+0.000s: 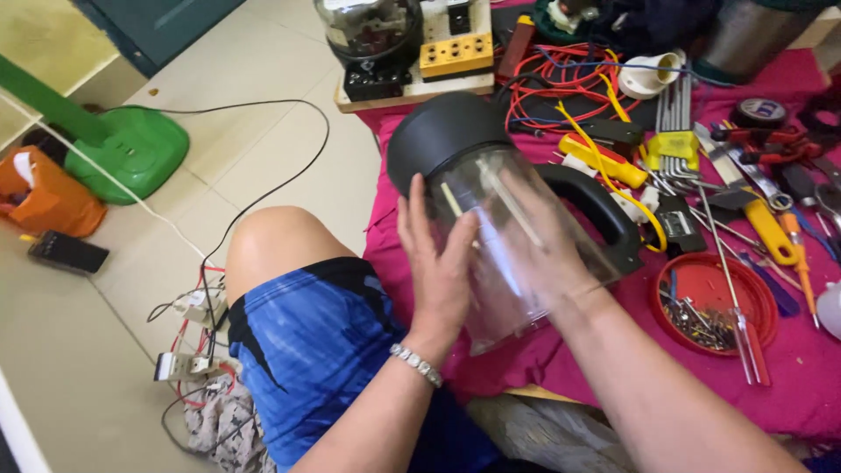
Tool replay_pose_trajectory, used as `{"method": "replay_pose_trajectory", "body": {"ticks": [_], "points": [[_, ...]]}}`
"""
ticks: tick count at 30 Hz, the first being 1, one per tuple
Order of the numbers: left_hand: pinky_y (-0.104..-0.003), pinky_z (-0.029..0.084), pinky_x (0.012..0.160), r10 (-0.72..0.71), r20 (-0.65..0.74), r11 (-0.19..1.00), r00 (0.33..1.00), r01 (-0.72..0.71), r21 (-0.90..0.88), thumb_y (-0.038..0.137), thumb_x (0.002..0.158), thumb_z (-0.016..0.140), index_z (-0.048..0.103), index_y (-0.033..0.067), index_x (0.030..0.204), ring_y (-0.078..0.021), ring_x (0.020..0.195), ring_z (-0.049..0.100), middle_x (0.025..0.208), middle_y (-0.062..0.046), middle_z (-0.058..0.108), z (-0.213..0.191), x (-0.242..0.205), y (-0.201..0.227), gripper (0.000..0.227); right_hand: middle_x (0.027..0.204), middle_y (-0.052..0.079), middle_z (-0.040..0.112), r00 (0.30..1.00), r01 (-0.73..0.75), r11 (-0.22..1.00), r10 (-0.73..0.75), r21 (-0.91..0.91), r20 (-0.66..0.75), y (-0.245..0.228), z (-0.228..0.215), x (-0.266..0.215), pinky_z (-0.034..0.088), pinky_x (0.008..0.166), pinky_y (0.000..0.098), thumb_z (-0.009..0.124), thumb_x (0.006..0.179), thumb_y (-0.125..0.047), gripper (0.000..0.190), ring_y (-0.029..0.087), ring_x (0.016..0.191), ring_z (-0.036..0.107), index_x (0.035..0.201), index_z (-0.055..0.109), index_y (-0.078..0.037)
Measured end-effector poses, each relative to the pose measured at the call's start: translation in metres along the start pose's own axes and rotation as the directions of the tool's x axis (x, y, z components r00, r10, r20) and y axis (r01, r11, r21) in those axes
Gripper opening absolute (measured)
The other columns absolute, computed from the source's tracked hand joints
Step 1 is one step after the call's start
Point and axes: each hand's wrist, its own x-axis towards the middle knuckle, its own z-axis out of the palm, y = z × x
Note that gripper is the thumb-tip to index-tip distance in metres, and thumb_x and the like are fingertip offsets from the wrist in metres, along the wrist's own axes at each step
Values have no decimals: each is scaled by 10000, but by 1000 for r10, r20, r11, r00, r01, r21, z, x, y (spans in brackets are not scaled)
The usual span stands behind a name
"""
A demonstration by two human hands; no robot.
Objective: The person cleans the exterior of a clear electric kettle using a white cloth. They wipe the glass body and black base while holding the kettle with the other hand, rotating it to reach different sides.
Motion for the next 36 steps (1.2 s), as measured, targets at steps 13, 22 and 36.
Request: {"method": "replay_pose_trajectory", "body": {"ticks": [13,22,36], "points": [[-612,65,1216,-2,4,999,1000,2,-36,388,883,674,261,276,1608,-537,1506,81,1641,-322,-4,-6,0,-4,842,920,165,724,953,-201,878,278,434,-121,27,-18,40,633,712,337,752,946,-86,141,229,740,718,1021,691,17],[-613,75,1216,-19,2,997,1000,19,-68,416,864,695,260,285,1609,-533,1505,86,1648,-303,-15,-5,-1,-7,872,941,147,694,978,-176,976,189,129,-89,16,18,-1,602,705,297,726,952,-148,180,178,766,696,1051,702,0],[-598,37,1217,-7,-26,997,1000,5,-75,394,859,705,290,264,1600,-521,1518,59,1646,-317,-9,2,0,3,858,910,15,740,980,-200,927,193,-318,-53,13,20,11,567,604,247,753,899,-394,315,118,749,714,1059,745,-124]]}}
